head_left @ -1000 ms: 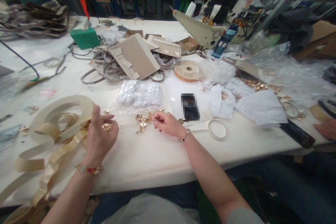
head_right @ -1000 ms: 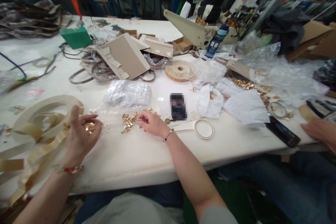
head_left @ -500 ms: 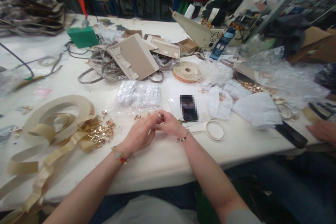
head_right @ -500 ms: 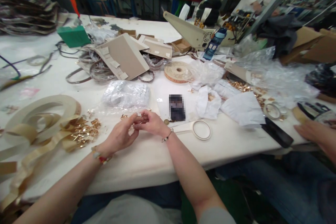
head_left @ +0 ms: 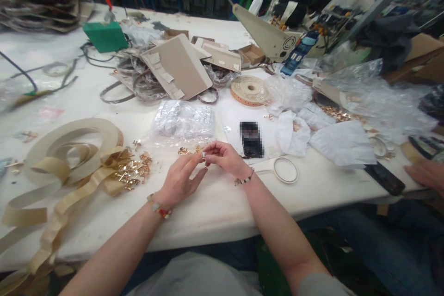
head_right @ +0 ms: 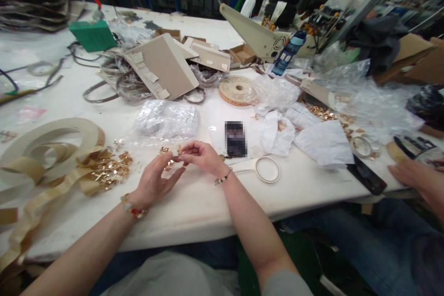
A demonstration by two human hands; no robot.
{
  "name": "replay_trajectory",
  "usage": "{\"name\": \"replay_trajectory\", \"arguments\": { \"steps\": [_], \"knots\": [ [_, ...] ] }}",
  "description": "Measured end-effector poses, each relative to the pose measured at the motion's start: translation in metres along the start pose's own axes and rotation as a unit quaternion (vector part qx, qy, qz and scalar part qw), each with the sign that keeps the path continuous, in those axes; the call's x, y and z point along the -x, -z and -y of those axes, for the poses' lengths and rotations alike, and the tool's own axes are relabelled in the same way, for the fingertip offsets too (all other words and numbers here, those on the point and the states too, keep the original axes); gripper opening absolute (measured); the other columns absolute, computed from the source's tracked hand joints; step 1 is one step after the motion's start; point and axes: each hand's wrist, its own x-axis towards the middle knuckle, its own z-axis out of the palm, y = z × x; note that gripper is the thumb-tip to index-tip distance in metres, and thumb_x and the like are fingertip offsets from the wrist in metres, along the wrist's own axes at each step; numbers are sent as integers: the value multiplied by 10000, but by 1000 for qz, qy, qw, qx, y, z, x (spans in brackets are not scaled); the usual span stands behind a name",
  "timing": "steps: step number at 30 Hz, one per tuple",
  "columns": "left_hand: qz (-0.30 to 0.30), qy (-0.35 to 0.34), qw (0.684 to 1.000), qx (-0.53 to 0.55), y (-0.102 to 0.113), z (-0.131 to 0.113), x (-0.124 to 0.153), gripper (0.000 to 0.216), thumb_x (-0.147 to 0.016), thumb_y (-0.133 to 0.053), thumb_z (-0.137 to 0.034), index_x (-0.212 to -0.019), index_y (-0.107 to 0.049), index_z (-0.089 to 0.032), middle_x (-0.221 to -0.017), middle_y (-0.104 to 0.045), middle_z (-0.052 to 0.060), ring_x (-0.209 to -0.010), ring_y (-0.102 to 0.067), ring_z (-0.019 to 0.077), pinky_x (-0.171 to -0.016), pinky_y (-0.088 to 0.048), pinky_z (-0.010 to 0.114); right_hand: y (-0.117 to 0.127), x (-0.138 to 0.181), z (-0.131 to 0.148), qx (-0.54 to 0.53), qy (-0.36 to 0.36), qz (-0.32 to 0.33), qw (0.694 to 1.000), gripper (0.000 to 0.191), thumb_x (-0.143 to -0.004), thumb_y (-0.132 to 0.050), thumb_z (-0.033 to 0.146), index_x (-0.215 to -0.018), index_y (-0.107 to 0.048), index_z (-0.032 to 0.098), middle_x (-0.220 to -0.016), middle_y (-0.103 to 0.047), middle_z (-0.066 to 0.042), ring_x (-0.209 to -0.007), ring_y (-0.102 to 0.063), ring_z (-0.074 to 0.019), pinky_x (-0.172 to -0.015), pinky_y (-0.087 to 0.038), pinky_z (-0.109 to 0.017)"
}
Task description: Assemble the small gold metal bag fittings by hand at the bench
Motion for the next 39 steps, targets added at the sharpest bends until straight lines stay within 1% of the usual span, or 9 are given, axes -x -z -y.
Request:
{"name": "replay_trajectory", "arguments": {
  "steps": [3, 6, 10, 13, 16, 19, 24, 32, 39],
  "knots": [
    [-10, -2, 1000, 10, 0, -2, 0, 869, -855, -680, -72, -1568, -229, -278, -969, -719, 66, -822, -695, 184, -751, -597, 321, 0, 0, 4, 13, 2, 0, 1000, 347, -675, -892, 395, -857, -719, 157, -805, -720, -4, -701, -665, -113, -704, -552, -255],
    [-18, 8, 1000, 20, -1, -3, 2, 833, -861, -658, -63, -1556, -259, -290, -981, -732, 58, -816, -703, 169, -747, -595, 299, 2, 1, 4, 26, -5, 7, 1000, 325, -687, -886, 386, -863, -748, 151, -803, -733, -14, -707, -669, -120, -721, -550, -266],
    [-40, 44, 997, 48, -2, 0, 4, 833, -850, -652, -42, -1551, -276, -290, -1032, -731, 54, -821, -700, 141, -747, -585, 273, 5, 1, 1, 11, -14, 13, 1000, 315, -660, -906, 310, -895, -756, 163, -864, -753, -20, -784, -696, -137, -798, -559, -289],
    [-51, 95, 992, 69, 1, 1, 2, 798, -853, -656, -65, -1536, -309, -288, -1049, -711, 54, -801, -682, 133, -703, -564, 260, 8, 1, -1, 37, 0, 18, 999, 317, -645, -912, 259, -908, -760, 170, -906, -759, -20, -842, -701, -138, -846, -548, -286],
    [-38, 144, 985, 84, 8, -1, -4, 614, -864, -655, -110, -1429, -471, -264, -1105, -677, 80, -874, -662, 160, -723, -553, 290, 9, 2, -2, 60, 13, 7, 998, 329, -647, -909, 265, -921, -754, 170, -923, -758, -25, -848, -700, -142, -862, -550, -299],
    [-37, 177, 978, 101, 16, -2, -9, 337, -887, -646, -152, -1217, -629, -220, -1100, -666, 93, -945, -636, 185, -735, -527, 303, 9, 2, -1, 58, 12, 0, 998, 352, -656, -904, 282, -947, -741, 171, -941, -758, -33, -854, -704, -150, -870, -559, -316],
    [-41, 231, 965, 118, 15, 0, -7, 102, -931, -616, -198, -1006, -684, -197, -880, -696, 32, -745, -611, 128, -658, -476, 258, 9, 1, -3, 72, 19, -3, 997, 367, -661, -900, 296, -959, -732, 162, -947, -760, -45, -853, -706, -155, -865, -569, -329],
    [-66, 299, 944, 125, 9, 1, -4, 144, -950, -588, -261, -1030, -682, -187, -907, -715, 39, -718, -632, 127, -667, -510, 249, 10, 1, -4, 85, 29, -20, 996, 361, -666, -897, 305, -952, -722, 171, -928, -761, -35, -848, -705, -150, -859, -568, -323],
    [-75, 258, 952, 150, 8, 4, -3, 124, -989, -496, -222, -993, -617, -197, -974, -664, 55, -898, -630, 161, -760, -504, 282, 10, 1, -4, 80, 30, -18, 996, 368, -672, -892, 318, -963, -722, 169, -937, -761, -42, -855, -706, -156, -861, -575, -332]
  ]
}}
